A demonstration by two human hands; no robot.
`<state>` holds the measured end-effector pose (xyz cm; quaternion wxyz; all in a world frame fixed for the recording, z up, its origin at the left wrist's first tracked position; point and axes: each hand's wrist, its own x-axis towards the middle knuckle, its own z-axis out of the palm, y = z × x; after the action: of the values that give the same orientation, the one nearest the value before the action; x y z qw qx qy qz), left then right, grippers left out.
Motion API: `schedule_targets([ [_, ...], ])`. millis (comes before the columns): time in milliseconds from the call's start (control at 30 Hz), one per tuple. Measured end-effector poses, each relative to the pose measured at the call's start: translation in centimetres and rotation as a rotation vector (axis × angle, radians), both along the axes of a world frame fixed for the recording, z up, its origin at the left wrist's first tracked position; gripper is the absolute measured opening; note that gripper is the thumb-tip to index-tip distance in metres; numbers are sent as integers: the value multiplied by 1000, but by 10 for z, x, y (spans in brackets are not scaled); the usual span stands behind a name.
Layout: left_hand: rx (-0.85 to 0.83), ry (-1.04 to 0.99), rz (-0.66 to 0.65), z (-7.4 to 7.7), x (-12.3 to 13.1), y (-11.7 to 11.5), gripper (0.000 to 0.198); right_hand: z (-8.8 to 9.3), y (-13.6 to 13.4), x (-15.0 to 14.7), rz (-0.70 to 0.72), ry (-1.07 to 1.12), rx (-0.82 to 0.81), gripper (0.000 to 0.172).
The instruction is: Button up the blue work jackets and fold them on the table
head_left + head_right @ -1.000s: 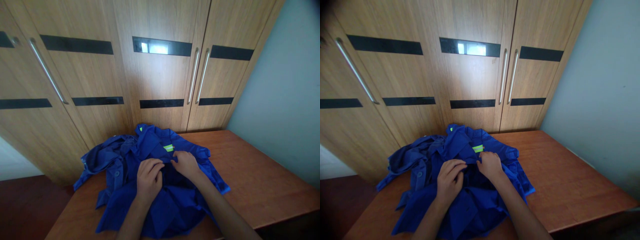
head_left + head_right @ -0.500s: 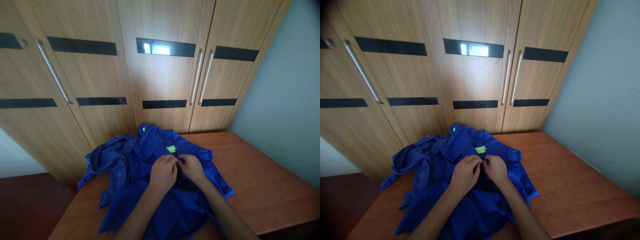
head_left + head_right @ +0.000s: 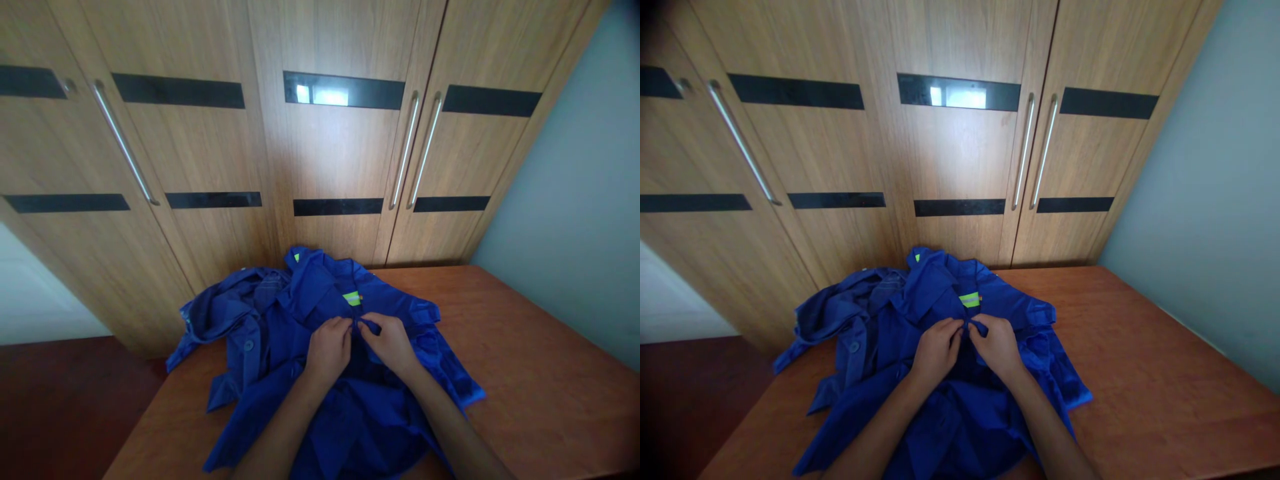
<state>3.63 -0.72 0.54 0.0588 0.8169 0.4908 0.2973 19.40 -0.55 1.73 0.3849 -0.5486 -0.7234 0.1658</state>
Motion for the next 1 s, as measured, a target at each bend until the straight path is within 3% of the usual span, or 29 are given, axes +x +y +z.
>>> schedule_targets([
  [367, 28, -138, -2, 5, -5, 2, 27, -7, 9, 6, -96, -13, -18, 24],
  [533, 176, -471, 159, 20, -25, 8, 22, 4, 18, 34, -318, 134, 84, 29],
  [633, 214, -552, 303, 26, -41, 14, 21, 11, 18, 51, -403, 170, 99, 30],
  [700, 186, -511, 378, 28, -47, 16, 22, 13, 17, 59, -411, 97, 80, 28],
  [800, 78, -307, 441, 28, -48, 17, 24, 7, 14, 63, -340, -179, -6, 24],
  [900, -27, -77, 453, 29, -45, 16, 22, 1, 12, 60, -204, -426, -118, 21],
  [1000, -45, 57, 442, 29, -43, 15, 21, 3, 10, 51, -121, -516, -130, 30],
])
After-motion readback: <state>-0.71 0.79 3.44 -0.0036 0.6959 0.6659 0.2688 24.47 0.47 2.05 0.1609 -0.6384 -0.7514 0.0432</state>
